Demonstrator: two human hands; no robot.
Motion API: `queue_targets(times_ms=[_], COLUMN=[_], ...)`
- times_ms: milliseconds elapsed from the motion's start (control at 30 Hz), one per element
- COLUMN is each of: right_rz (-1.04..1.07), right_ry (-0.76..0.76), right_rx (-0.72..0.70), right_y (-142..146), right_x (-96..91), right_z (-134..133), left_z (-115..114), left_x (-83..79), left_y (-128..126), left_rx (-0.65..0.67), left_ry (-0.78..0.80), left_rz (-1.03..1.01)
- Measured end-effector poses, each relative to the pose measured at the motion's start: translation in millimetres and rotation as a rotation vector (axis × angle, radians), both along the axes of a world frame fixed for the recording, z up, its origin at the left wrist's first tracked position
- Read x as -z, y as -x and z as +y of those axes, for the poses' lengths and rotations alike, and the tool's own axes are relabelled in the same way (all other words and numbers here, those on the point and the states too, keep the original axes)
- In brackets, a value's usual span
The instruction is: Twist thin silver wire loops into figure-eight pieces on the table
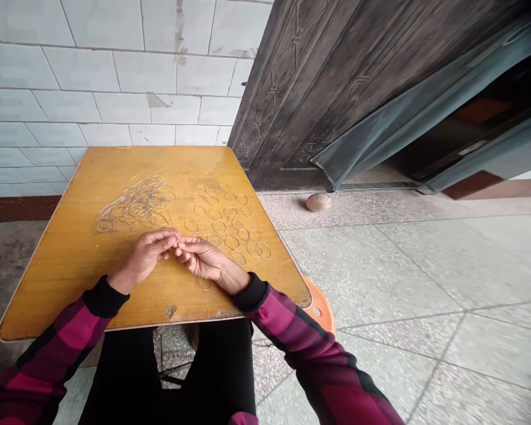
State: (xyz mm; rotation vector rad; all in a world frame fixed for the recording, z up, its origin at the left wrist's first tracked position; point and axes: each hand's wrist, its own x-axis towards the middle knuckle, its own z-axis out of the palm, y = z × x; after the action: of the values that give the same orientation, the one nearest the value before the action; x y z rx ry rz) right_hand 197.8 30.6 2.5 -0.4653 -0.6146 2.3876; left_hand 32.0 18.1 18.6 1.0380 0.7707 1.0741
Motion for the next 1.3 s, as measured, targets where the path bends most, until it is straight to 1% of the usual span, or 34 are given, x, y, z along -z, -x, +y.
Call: queue_targets(times_ms=[67, 133, 233, 333, 400, 433, 500, 633, 700, 767, 833, 900, 1000, 1167, 1300], right_rz=[-0.042, -0.121, -0.233, -0.309, -0.359, -0.379, -0.400, -0.404, -0.407, -0.420, -0.450, -0.493, -0.563, -0.687, -0.764], right_ry=[-0.016, -0.078, -0.232, -0.416, -0.505, -0.524, -0.525, -0.466, -0.460, -0.490, -0.544, -0.601, -0.673, -0.836, -0.959], right_rx=[0.001, 0.050, 0.220, 0.409, 0.460, 0.466, 0.477, 0.538, 0.558, 0.570, 0.590, 0.613, 0.640, 0.680, 0.691], right_y=[1, 0, -3, -5, -4, -4, -4, -5, -6, -6, -6, -5, -3, -3, -3], right_x=[0.1, -2.5, -10.4, -17.9, -19.9, -19.8, -17.8, -11.5, -9.0, -7.4, -6.3, -5.1, -2.6, 0.5, -1.6], right_z=[-2, -4, -7, -10, -11, -11, -10, -5, -3, -3, -4, -6, -8, -9, -10], left_z=[-1, -1, 2, 4, 5, 4, 3, -2, -4, -6, -7, -7, -7, -8, -8], left_x=[-1.1, -3.2, -4.8, -3.3, -2.3, -2.4, -3.9, -8.1, -7.7, -5.2, -2.1, 0.1, 0.8, 1.6, 3.5], left_y=[0, 2, 6, 9, 10, 9, 7, 2, -1, -4, -7, -8, -8, -8, -8], left_rx=[-0.016, -0.047, -0.148, -0.236, -0.242, -0.238, -0.225, -0.141, -0.100, -0.097, -0.137, -0.191, -0.239, -0.266, -0.273], left_ry=[-0.012, -0.007, -0.015, -0.067, -0.091, -0.090, -0.047, 0.145, 0.218, 0.258, 0.275, 0.278, 0.263, 0.226, 0.206], left_rz=[0.021, 0.052, 0.138, 0.256, 0.304, 0.303, 0.237, -0.011, -0.100, -0.171, -0.231, -0.257, -0.243, -0.204, -0.186])
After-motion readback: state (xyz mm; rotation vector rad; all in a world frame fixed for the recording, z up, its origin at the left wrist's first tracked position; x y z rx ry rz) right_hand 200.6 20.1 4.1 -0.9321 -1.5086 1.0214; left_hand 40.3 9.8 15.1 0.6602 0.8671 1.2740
